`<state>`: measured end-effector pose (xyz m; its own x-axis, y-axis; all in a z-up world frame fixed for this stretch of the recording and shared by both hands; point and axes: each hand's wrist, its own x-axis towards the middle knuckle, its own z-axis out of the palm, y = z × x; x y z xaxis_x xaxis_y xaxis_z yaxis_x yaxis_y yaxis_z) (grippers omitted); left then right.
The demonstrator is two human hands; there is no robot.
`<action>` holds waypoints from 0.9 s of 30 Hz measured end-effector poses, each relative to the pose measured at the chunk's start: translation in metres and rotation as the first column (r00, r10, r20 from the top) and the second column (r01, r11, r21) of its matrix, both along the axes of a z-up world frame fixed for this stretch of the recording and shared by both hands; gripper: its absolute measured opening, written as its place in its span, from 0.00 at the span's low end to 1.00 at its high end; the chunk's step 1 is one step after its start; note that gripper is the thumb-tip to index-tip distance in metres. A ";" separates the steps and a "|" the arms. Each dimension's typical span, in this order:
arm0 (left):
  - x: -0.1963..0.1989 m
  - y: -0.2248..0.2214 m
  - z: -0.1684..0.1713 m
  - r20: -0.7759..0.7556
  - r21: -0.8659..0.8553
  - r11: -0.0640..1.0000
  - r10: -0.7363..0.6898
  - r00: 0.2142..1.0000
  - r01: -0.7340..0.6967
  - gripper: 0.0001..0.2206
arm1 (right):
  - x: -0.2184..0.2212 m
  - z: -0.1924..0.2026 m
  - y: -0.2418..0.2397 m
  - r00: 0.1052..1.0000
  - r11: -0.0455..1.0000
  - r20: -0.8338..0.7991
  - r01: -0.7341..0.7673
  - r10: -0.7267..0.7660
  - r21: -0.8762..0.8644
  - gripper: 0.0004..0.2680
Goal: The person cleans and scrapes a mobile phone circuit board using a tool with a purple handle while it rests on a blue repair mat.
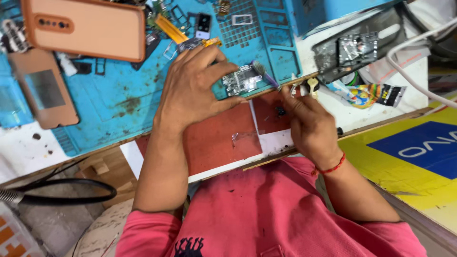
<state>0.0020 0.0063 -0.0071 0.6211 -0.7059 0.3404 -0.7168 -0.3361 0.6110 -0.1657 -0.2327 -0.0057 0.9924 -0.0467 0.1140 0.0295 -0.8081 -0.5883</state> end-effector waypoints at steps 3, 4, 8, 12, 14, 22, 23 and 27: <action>0.000 -0.001 0.005 -0.005 -0.007 1.000 0.024 1.000 -0.024 0.27 | -0.007 0.001 0.014 0.982 0.982 0.005 -0.191 0.191 -0.003 0.21; 0.001 -0.003 0.005 -0.013 -0.021 0.999 0.031 0.999 -0.031 0.28 | -0.001 -0.002 0.010 0.994 0.994 0.005 -0.108 0.108 -0.015 0.22; -0.001 0.004 0.002 -0.022 -0.015 0.999 0.037 0.999 -0.038 0.26 | -0.006 -0.003 0.015 0.991 0.992 -0.028 -0.130 0.130 -0.006 0.22; 0.002 -0.002 0.001 -0.007 -0.029 0.999 0.026 1.000 -0.026 0.27 | 0.004 -0.003 0.004 0.999 0.993 -0.055 -0.008 0.002 -0.118 0.20; -0.003 0.000 0.000 -0.011 -0.021 0.999 0.048 0.999 -0.048 0.29 | -0.004 -0.002 0.011 0.991 0.987 -0.028 -0.134 0.132 -0.083 0.22; -0.001 -0.001 0.005 -0.025 0.001 0.999 0.042 0.999 -0.042 0.35 | 0.008 0.000 0.016 0.987 0.978 -0.018 -0.163 0.162 -0.128 0.25; 0.002 -0.001 0.007 -0.011 0.009 0.999 0.042 0.999 -0.042 0.35 | 0.006 0.004 0.016 0.985 0.975 -0.009 -0.170 0.171 -0.140 0.26; -0.002 -0.002 0.002 -0.007 0.027 0.999 0.047 0.999 -0.046 0.36 | 0.009 0.007 0.014 0.988 0.983 -0.020 -0.153 0.152 -0.105 0.26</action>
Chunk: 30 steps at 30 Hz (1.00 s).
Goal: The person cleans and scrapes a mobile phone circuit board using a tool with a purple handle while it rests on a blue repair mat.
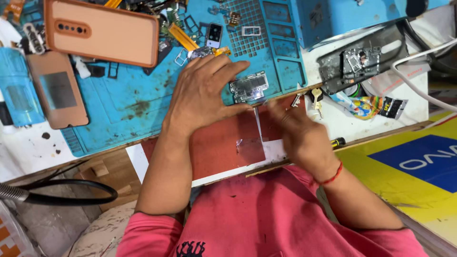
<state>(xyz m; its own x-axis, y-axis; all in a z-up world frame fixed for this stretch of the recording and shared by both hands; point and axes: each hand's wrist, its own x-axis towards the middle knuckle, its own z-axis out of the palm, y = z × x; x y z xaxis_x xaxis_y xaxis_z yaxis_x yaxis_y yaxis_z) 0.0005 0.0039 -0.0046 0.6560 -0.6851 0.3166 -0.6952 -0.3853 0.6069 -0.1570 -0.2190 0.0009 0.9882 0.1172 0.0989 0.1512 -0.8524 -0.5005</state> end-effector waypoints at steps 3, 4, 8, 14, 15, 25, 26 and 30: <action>0.003 0.001 0.000 0.025 -0.006 1.000 -0.003 1.000 0.003 0.36 | -0.001 0.004 0.001 0.999 0.997 -0.026 -0.043 0.041 -0.062 0.26; 0.000 0.001 -0.001 0.023 -0.017 1.000 0.000 1.000 0.000 0.35 | -0.001 0.004 0.000 0.999 0.998 -0.029 -0.025 0.023 -0.062 0.26; 0.002 0.003 0.000 0.012 -0.009 1.000 0.005 1.000 -0.005 0.36 | 0.001 0.006 0.002 0.999 0.998 0.023 -0.041 0.042 -0.044 0.24; 0.001 0.002 0.000 0.039 -0.016 1.000 0.011 0.999 -0.010 0.35 | -0.003 0.001 -0.003 0.999 1.000 -0.026 -0.019 0.019 0.009 0.21; 0.001 0.003 0.001 0.043 -0.016 1.000 0.010 0.999 -0.010 0.34 | -0.005 0.000 -0.001 0.997 0.998 -0.028 -0.068 0.069 0.016 0.21; 0.002 0.001 0.002 -0.079 -0.003 1.000 -0.007 0.997 0.007 0.26 | -0.011 -0.004 -0.019 0.992 0.995 -0.078 0.099 -0.099 -0.003 0.21; 0.002 0.001 0.004 -0.049 -0.020 1.000 -0.004 0.999 0.003 0.27 | -0.012 -0.003 -0.013 0.999 1.000 -0.051 0.013 -0.012 0.026 0.22; 0.001 0.000 0.003 -0.015 -0.040 0.999 0.008 1.000 -0.008 0.26 | -0.008 0.001 -0.019 1.000 0.998 0.025 0.006 -0.008 0.068 0.24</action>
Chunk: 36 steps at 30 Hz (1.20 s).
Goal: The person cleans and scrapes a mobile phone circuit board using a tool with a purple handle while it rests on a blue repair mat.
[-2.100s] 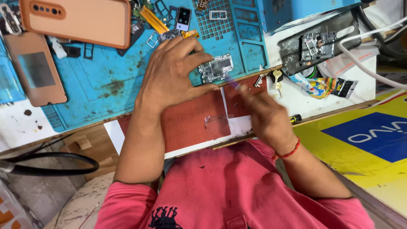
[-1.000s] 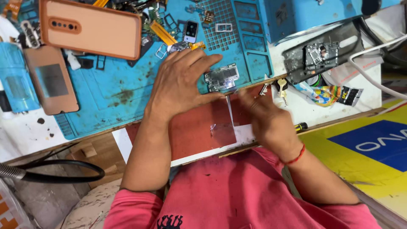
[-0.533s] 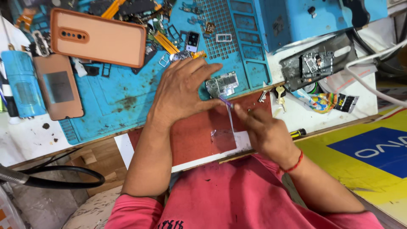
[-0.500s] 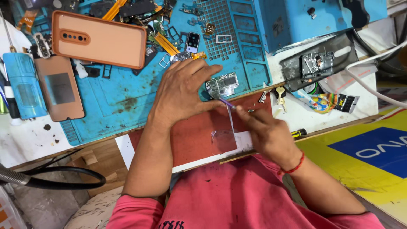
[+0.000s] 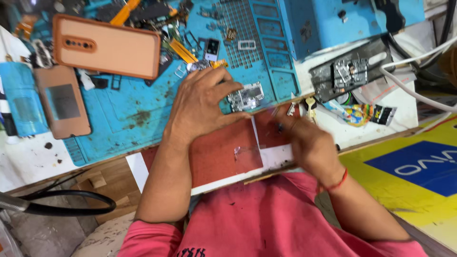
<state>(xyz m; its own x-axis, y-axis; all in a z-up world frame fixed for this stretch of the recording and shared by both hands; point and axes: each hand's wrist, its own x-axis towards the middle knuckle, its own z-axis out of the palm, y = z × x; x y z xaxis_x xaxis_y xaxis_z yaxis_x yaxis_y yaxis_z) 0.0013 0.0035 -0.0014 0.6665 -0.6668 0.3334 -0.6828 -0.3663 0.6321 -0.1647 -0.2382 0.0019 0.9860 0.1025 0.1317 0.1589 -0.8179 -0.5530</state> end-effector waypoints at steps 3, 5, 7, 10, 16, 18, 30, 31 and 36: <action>-0.004 0.002 -0.001 0.000 -0.021 1.000 -0.001 1.000 0.001 0.26 | 0.000 -0.007 0.003 0.992 0.995 0.095 -0.073 0.080 -0.070 0.25; 0.001 0.002 0.000 0.005 -0.020 1.000 -0.019 1.000 0.019 0.26 | -0.002 -0.010 0.008 0.999 0.998 -0.007 -0.050 0.049 -0.040 0.25; -0.001 0.004 -0.003 -0.042 0.002 1.000 -0.021 0.999 0.021 0.25 | -0.009 -0.012 0.013 0.997 1.000 -0.074 0.015 -0.015 -0.002 0.24; 0.000 0.005 -0.004 0.087 -0.079 0.997 -0.006 0.996 0.012 0.25 | 0.002 -0.010 0.015 0.997 0.997 -0.030 0.073 -0.073 0.001 0.22; 0.002 0.006 -0.007 -0.042 -0.019 0.999 -0.033 0.999 0.032 0.26 | -0.010 0.027 0.015 0.983 0.998 -0.175 0.059 -0.063 -0.027 0.19; -0.002 0.004 -0.006 -0.028 -0.046 0.999 -0.016 0.999 0.014 0.25 | -0.017 0.042 0.024 0.972 0.995 -0.224 0.052 -0.071 -0.090 0.18; 0.001 0.000 -0.003 0.014 -0.071 0.997 -0.005 1.000 0.006 0.23 | -0.004 0.038 0.035 0.978 0.985 -0.205 0.007 -0.043 -0.172 0.18; 0.000 0.001 -0.003 -0.001 -0.061 0.998 -0.014 1.000 0.014 0.23 | 0.003 0.031 0.034 0.981 0.987 -0.193 -0.006 -0.026 -0.163 0.18; 0.001 0.001 0.002 0.026 -0.070 0.997 -0.013 1.000 0.014 0.23 | -0.002 0.037 0.039 0.983 0.982 -0.181 -0.042 0.008 -0.185 0.18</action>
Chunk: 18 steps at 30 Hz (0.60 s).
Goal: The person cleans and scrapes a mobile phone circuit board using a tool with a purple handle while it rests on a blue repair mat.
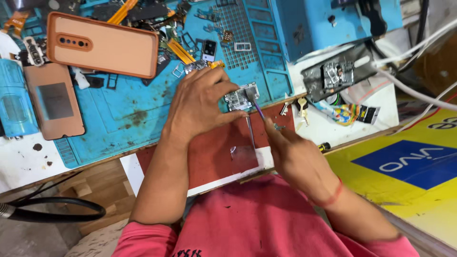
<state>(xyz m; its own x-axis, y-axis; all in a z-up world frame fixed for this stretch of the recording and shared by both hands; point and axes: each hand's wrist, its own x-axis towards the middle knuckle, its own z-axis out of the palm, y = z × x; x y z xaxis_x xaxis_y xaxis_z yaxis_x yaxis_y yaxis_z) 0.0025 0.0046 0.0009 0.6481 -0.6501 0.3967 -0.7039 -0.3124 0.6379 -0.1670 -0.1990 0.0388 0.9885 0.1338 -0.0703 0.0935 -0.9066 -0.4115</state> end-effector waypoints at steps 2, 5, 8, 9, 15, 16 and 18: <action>-0.002 0.002 -0.002 0.009 -0.024 1.000 0.010 1.000 -0.010 0.23 | -0.004 0.004 0.001 1.000 1.000 -0.013 0.025 -0.025 -0.002 0.18; -0.005 0.004 -0.006 0.008 0.011 1.000 0.004 1.000 -0.004 0.23 | 0.022 -0.015 -0.006 0.999 0.999 0.000 0.042 -0.042 0.018 0.17; 0.000 0.001 -0.003 -0.014 0.041 0.999 0.001 1.000 -0.001 0.22 | 0.016 -0.020 -0.009 0.998 1.000 0.067 0.002 -0.004 0.030 0.18; -0.002 0.002 -0.001 -0.010 0.037 0.999 0.005 1.000 -0.005 0.22 | 0.012 -0.021 -0.004 0.994 0.999 0.106 -0.029 0.026 0.035 0.19; -0.003 0.003 0.000 0.007 0.028 0.999 0.031 1.000 -0.031 0.23 | 0.001 -0.026 -0.004 0.992 0.998 0.118 0.035 -0.042 0.060 0.18; -0.003 0.000 0.000 -0.001 0.030 0.999 0.017 1.000 -0.017 0.22 | 0.005 -0.030 -0.005 0.992 0.996 0.115 0.045 -0.054 0.075 0.18; -0.006 -0.003 0.002 0.004 0.025 1.000 0.014 1.000 -0.014 0.22 | 0.017 -0.038 -0.006 0.991 0.993 0.118 0.052 -0.065 0.108 0.18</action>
<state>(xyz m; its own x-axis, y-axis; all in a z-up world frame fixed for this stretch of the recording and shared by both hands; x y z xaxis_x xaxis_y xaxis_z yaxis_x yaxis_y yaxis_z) -0.0033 0.0014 0.0024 0.6558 -0.6506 0.3828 -0.7018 -0.3387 0.6267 -0.1503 -0.2046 0.0006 0.9952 0.0759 0.0619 0.0966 -0.8647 -0.4929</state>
